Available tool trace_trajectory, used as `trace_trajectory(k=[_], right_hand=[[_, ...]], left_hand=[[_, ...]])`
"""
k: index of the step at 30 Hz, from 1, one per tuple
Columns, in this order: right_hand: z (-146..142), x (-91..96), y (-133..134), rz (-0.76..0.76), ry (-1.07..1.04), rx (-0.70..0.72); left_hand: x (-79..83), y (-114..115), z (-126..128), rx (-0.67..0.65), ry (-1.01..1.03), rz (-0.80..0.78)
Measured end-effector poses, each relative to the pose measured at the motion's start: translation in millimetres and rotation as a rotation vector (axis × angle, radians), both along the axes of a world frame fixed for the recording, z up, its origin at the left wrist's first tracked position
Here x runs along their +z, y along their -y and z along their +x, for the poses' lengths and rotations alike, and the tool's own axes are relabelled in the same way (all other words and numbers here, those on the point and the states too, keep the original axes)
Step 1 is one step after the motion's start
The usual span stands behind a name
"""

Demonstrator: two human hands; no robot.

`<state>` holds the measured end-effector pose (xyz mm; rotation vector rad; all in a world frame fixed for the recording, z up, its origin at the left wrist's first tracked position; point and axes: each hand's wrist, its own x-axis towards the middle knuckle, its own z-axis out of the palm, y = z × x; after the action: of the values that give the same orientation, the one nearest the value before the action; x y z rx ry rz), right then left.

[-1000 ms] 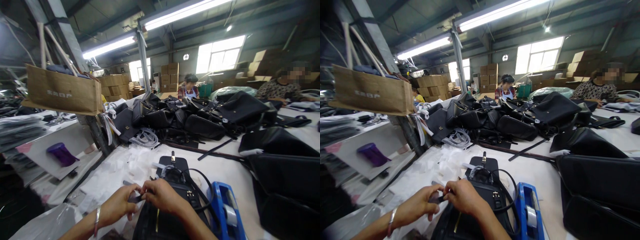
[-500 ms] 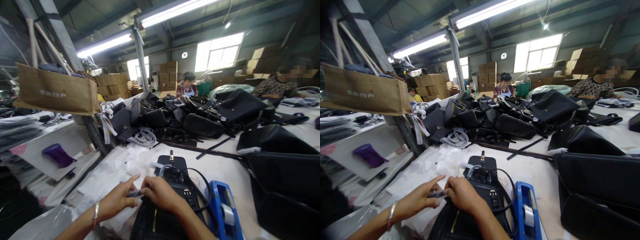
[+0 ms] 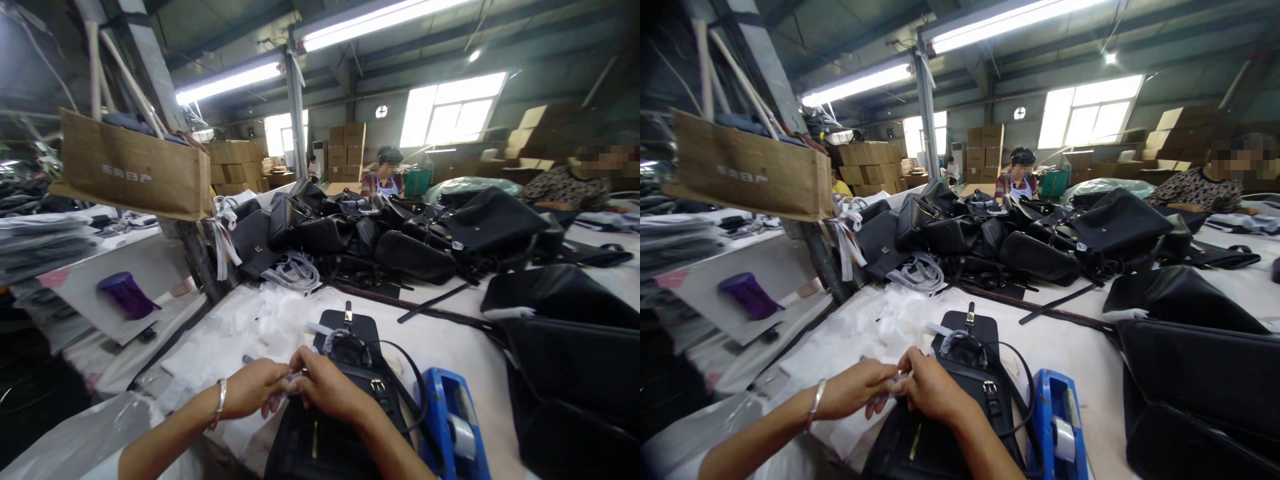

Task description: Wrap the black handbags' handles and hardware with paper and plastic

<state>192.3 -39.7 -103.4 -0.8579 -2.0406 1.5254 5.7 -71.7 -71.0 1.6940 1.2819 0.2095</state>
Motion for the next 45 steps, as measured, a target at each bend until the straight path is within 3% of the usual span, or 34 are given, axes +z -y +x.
trace_trajectory(k=[4, 7, 11, 15, 18, 28, 31, 37, 41, 45], right_hand=[[-4, -2.1, 2, 0.101, 0.047, -0.031], [-6, -2.1, 5, 0.265, 0.17, -0.052], [-13, 3.2, 12, 0.347, 0.275, 0.068], [-16, 9.2, 18, 0.376, 0.272, 0.1], [-15, 12.5, 18, 0.384, 0.248, 0.058], [-40, 7.9, 11, 0.354, 0.205, -0.202], [-49, 7.2, 5, 0.27, 0.215, -0.241], [-51, 5.8, 3, 0.192, 0.123, -0.233], [-45, 3.5, 3, 0.109, 0.227, -0.199], [-36, 22.2, 8, -0.116, 0.201, 0.006]], left_hand=[[-10.2, 0, -18, 0.034, 0.03, 0.016], [-20.7, -2, -48, 0.113, -0.046, 0.187], [-40.7, -11, -78, 0.128, -0.167, 0.413], [-59.7, -23, -76, -0.021, -0.246, 0.495], [-64.3, -31, -71, -0.034, -0.306, 0.517], [-40.6, -28, -67, 0.006, -0.274, 0.588], [-29.8, -24, -58, 0.02, -0.223, 0.599], [-14.5, -23, -54, 0.069, -0.099, 0.584], [-7.3, -7, -54, 0.124, 0.004, 0.574], [-4.7, 15, -72, 0.388, 0.116, 0.586]])
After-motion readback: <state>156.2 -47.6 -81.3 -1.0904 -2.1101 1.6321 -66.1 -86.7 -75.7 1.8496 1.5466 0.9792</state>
